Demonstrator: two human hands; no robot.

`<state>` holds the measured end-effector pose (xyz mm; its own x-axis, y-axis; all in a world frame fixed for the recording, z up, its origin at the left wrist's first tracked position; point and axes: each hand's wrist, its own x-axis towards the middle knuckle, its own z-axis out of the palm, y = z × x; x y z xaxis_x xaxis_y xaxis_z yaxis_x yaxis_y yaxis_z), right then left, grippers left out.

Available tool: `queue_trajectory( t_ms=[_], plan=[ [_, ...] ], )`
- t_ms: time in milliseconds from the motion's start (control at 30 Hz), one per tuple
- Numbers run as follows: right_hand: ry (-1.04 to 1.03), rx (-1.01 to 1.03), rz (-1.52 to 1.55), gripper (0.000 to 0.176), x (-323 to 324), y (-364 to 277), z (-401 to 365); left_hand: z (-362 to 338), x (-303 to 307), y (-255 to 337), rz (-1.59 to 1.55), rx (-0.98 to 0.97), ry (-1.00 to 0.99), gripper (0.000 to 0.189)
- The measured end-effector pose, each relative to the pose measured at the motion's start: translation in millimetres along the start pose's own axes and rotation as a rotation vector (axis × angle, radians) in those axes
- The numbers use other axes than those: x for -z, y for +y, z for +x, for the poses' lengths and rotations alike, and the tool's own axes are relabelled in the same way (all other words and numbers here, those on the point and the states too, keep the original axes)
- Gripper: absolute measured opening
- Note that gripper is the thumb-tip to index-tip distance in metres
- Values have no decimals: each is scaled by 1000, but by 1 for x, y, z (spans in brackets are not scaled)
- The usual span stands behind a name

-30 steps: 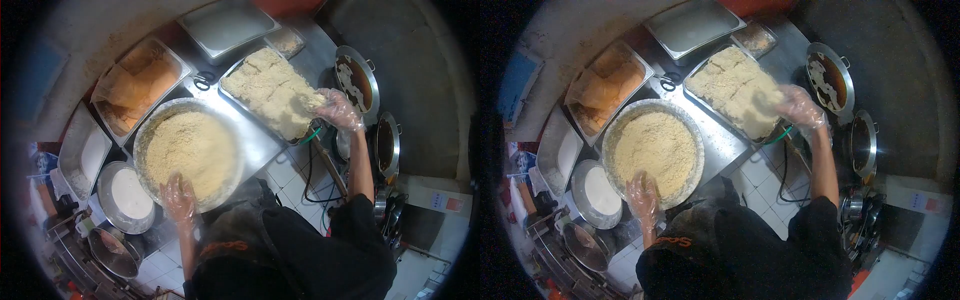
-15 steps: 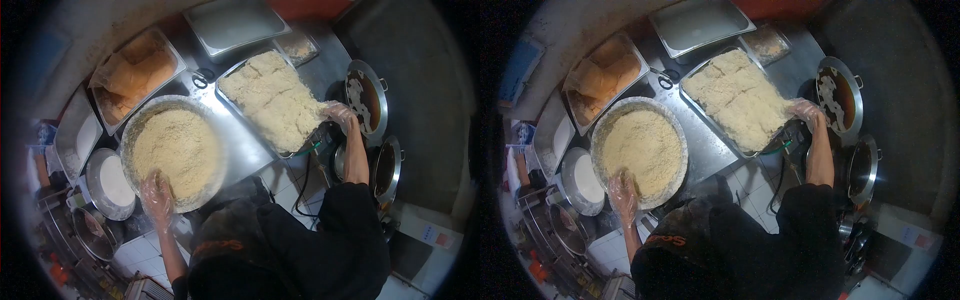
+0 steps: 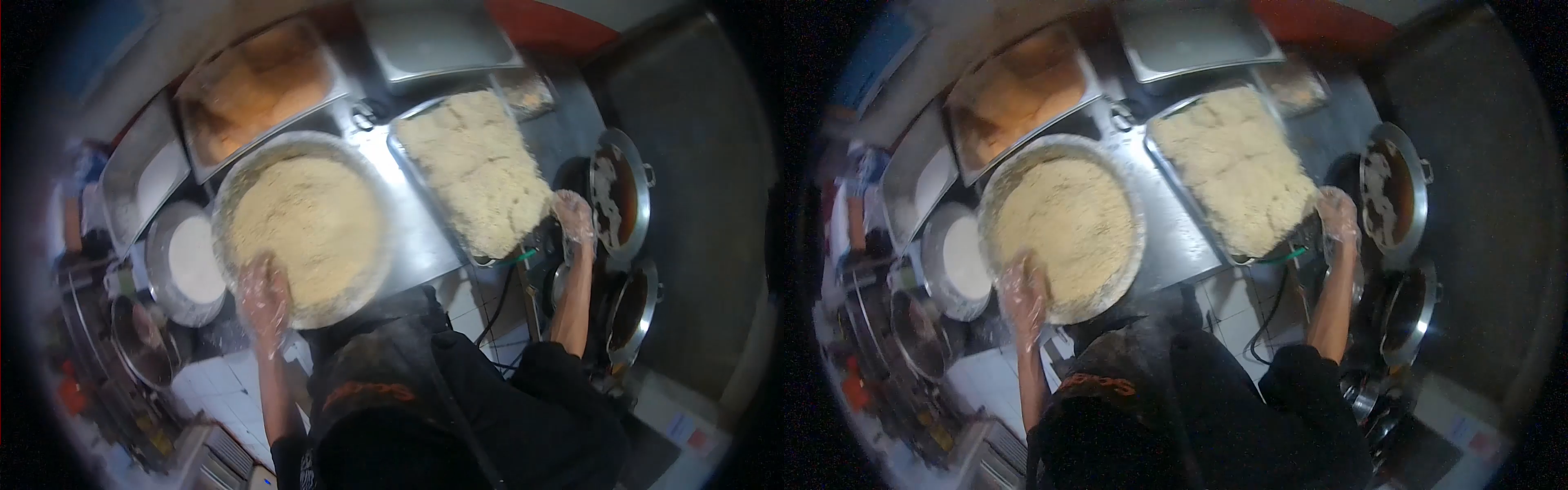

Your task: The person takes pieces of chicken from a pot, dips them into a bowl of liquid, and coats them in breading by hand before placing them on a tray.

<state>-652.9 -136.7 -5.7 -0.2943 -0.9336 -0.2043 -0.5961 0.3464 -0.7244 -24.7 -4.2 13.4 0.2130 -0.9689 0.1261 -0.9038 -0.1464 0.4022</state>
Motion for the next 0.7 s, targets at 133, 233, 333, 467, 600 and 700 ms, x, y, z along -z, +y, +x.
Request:
queue_trajectory(
  t_ms=[133,233,333,467,600,700],
  plan=[
    [-89,132,-216,45,-13,7,-5,-13,-20,-37,47,-235,142,34],
    [-96,216,-285,42,-22,-40,-12,-17,-10,-35,-26,-372,237,38],
    [-133,210,83,35,-60,-83,-21,-21,44,-14,-187,-67,259,37],
    [-218,322,-78,39,-130,-202,-71,-37,135,-70,77,116,530,33],
    [-373,428,-131,41,-193,-281,-108,-32,204,-161,-505,575,679,34],
    [-445,539,-252,41,-231,-318,-121,-26,212,-234,-322,483,376,28]
  ],
)
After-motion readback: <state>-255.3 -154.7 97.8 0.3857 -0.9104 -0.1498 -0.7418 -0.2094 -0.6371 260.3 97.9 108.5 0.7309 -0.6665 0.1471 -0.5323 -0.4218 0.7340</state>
